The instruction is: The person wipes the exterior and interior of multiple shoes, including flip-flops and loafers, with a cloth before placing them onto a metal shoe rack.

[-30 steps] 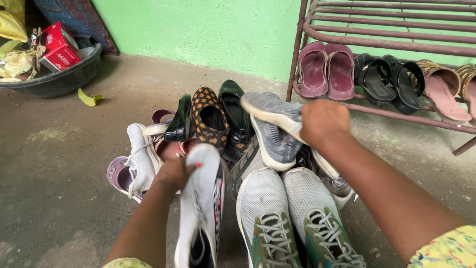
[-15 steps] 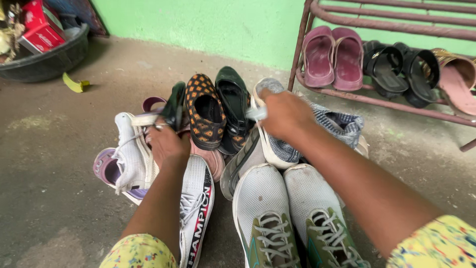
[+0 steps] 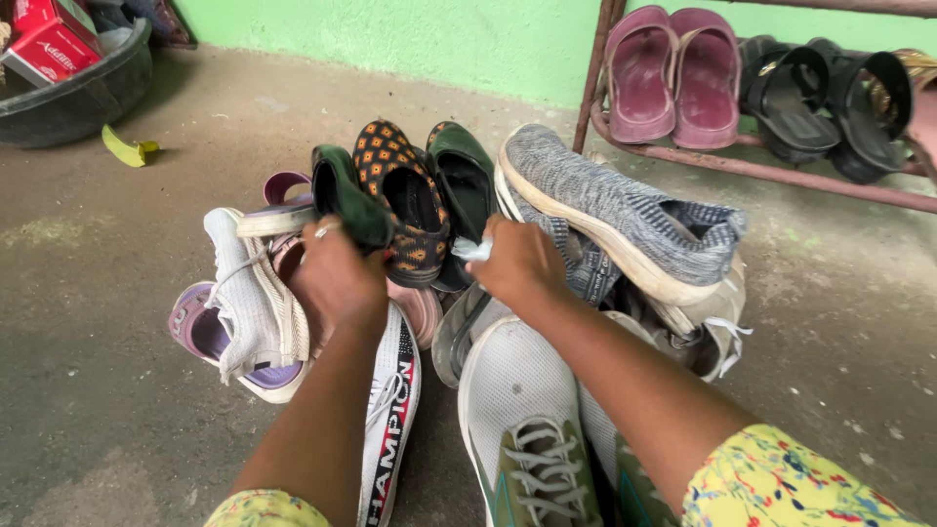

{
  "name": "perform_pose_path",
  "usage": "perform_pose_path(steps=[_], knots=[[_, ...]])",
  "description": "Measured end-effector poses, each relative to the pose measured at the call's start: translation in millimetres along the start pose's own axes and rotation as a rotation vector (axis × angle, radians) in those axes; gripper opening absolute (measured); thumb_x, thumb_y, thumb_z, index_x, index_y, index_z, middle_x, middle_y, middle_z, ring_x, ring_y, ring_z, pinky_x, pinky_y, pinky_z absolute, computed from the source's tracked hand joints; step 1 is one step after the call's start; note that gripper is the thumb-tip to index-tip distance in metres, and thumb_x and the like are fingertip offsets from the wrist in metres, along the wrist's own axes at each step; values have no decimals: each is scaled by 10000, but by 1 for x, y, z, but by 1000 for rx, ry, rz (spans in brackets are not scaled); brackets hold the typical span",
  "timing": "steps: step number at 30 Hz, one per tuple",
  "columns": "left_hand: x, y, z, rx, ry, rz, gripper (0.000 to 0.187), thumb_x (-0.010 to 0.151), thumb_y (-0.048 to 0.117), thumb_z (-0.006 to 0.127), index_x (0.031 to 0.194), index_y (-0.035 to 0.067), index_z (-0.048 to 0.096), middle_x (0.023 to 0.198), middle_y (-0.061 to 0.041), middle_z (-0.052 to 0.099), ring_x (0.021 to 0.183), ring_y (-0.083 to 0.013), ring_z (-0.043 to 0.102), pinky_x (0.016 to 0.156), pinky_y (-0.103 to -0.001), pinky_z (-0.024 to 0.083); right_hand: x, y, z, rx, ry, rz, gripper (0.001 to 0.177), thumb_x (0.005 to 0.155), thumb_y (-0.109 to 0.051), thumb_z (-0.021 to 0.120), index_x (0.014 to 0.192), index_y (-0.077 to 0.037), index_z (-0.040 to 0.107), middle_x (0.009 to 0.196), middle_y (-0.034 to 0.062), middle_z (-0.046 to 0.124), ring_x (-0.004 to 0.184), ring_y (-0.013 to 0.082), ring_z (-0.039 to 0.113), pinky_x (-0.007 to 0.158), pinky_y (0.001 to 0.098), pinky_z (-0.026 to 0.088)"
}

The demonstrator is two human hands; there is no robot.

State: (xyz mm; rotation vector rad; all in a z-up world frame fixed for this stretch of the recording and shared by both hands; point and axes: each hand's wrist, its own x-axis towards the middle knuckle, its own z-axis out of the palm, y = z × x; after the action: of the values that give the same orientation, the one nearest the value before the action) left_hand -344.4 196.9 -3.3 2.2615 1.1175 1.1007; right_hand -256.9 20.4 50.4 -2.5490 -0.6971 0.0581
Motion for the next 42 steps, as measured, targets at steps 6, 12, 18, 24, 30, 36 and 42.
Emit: perform_pose_path(steps=[6,12,18,24,30,36,42], knots=[[-13,97,-36,38,112,567,519,617,104,878,1067,48,626,1070,-149,629,1053,-393,607,876,-485,447,-19,-6,-73,-8,250,-136,460,708,-279,882,1082,-71,711,1010,200,739,983,380,716,870,486,555],[-30,170,-68,-32,-36,864,342,769,58,816,1034,114,607,1040,-100,660,1081,-303,644,892,-473,449,-63,4,-166,-332,282,-116,436,695,-232,889,1065,-63,732,1038,222,728,1025,397,697,866,511,554],[-63,174,-55,48,-801,1046,320,684,255,818,970,143,729,959,-151,757,913,-357,726,799,-452,561,-72,57,-183,-501,-435,-79,533,641,-283,957,1098,-102,751,1068,143,782,958,283,741,849,412,565],[-80,155,-62,29,-1183,501,656,793,675,703,852,28,788,849,-173,805,825,-304,809,799,-392,604,-61,87,-164,-237,-742,160,405,698,-174,882,1034,16,759,882,144,821,676,218,789,643,386,616],[-86,161,-59,-28,-874,515,667,732,614,801,1105,65,741,1095,-204,741,1059,-348,706,930,-416,544,-76,61,-169,-284,-947,169,387,770,-210,873,1058,20,753,852,130,811,680,194,739,574,334,563],[-90,150,-56,67,-943,580,538,721,429,812,1151,114,741,1120,-192,738,1077,-344,704,958,-410,543,-76,95,-197,126,-775,156,393,762,-220,825,1101,-25,791,846,123,816,686,177,728,532,298,514],[-85,157,-33,359,-1140,610,315,881,307,676,1021,63,820,1045,-160,788,955,-290,748,872,-388,588,-43,145,-192,711,16,182,338,869,-296,814,1087,-63,704,915,83,716,677,163,648,531,302,512]])
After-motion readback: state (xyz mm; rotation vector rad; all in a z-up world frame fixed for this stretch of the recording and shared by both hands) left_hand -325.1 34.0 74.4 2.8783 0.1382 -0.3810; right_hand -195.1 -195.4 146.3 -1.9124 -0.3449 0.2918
